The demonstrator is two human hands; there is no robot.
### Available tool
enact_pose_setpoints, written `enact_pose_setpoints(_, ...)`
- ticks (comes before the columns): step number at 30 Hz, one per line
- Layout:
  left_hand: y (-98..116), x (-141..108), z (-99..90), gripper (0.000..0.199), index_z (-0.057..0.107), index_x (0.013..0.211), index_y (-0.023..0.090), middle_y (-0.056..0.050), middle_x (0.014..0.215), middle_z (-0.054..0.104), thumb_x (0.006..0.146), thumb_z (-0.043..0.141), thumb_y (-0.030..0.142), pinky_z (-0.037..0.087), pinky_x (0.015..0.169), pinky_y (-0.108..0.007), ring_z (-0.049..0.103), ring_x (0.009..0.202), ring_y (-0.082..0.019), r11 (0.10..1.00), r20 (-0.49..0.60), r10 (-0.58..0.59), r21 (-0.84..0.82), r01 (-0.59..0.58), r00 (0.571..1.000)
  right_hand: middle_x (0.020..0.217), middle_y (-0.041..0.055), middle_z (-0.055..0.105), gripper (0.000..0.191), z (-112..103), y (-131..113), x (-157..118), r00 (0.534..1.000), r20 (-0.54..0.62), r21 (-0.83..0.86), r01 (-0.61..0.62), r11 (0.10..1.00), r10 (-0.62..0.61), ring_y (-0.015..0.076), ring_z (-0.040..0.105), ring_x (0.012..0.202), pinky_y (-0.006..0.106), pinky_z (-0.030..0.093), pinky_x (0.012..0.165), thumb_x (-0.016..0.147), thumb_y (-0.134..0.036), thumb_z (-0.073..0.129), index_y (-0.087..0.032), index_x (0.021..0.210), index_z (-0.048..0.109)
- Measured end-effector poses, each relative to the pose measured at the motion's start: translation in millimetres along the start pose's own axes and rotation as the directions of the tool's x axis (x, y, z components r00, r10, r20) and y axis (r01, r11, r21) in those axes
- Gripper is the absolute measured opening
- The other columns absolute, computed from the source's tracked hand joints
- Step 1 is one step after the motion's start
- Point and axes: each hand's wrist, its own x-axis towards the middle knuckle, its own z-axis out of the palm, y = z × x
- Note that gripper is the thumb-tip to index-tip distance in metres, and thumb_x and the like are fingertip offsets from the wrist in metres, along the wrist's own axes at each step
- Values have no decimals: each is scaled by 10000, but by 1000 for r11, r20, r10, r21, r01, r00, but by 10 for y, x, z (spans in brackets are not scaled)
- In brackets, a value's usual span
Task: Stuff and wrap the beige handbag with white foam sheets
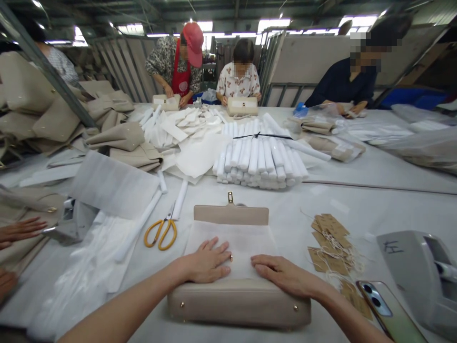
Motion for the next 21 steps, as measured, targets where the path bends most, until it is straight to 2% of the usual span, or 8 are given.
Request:
enact_pose_setpoints(3,35,18,-96,443,493,1289,231,-120,1443,399,937,356,463,342,1035,-536,395,1288,-336,995,-219,24,104,-1,975,1193,78,650,392,-20,10,137,985,-171,-104,8,995,-26,246,598,1082,401,447,979,921,-415,428,-192,1167,636)
enact_pose_setpoints(5,27,60,-147,401,496,1263,204,-133,1376,454,908,453,385,388,995,-504,461,1205,-310,984,-336,16,174,46,942,1221,92,633,364,-37,32,293,952,-286,-211,49,976,-109,241,585,1110,419,437,998,923,-353,430,-183,1188,613)
enact_pose_setpoints(6,12,87,-159,417,479,1277,192,-137,1360,466,895,482,362,384,997,-502,456,1201,-310,977,-370,13,201,67,929,1231,99,625,353,-39,49,378,938,-303,-272,83,959,-167,236,579,1119,423,434,1003,925,-322,426,-180,1198,599)
enact_pose_setpoints(9,-71,174,-130,460,434,1323,180,-125,1353,487,898,483,348,329,1048,-513,406,1251,-316,967,-400,16,239,88,916,1221,119,620,309,-1,129,599,922,-250,-452,158,878,-294,237,575,1114,431,454,974,920,-238,434,-165,1182,581)
enact_pose_setpoints(13,-195,275,25,522,365,1385,185,-108,1404,454,906,478,361,275,1088,-519,377,1285,-311,966,-424,-17,226,124,905,1221,149,597,312,122,283,718,908,-246,-603,132,786,-341,260,561,1092,462,462,934,912,-211,466,-140,1208,534)
enact_pose_setpoints(18,-237,396,197,619,338,1402,192,-94,1407,446,863,575,382,287,1071,-516,399,1244,-319,949,-467,-91,228,219,880,1222,134,579,394,220,413,743,892,-278,-657,93,748,-355,278,539,1066,470,447,911,886,-253,553,-163,1263,487)
enact_pose_setpoints(21,-212,464,205,628,407,1346,171,-112,1304,512,811,652,391,348,1005,-494,466,1137,-308,938,-464,-157,207,279,872,1135,115,598,403,246,443,784,902,-286,-640,72,765,-324,277,539,1004,466,440,879,854,-267,609,-172,1232,508)
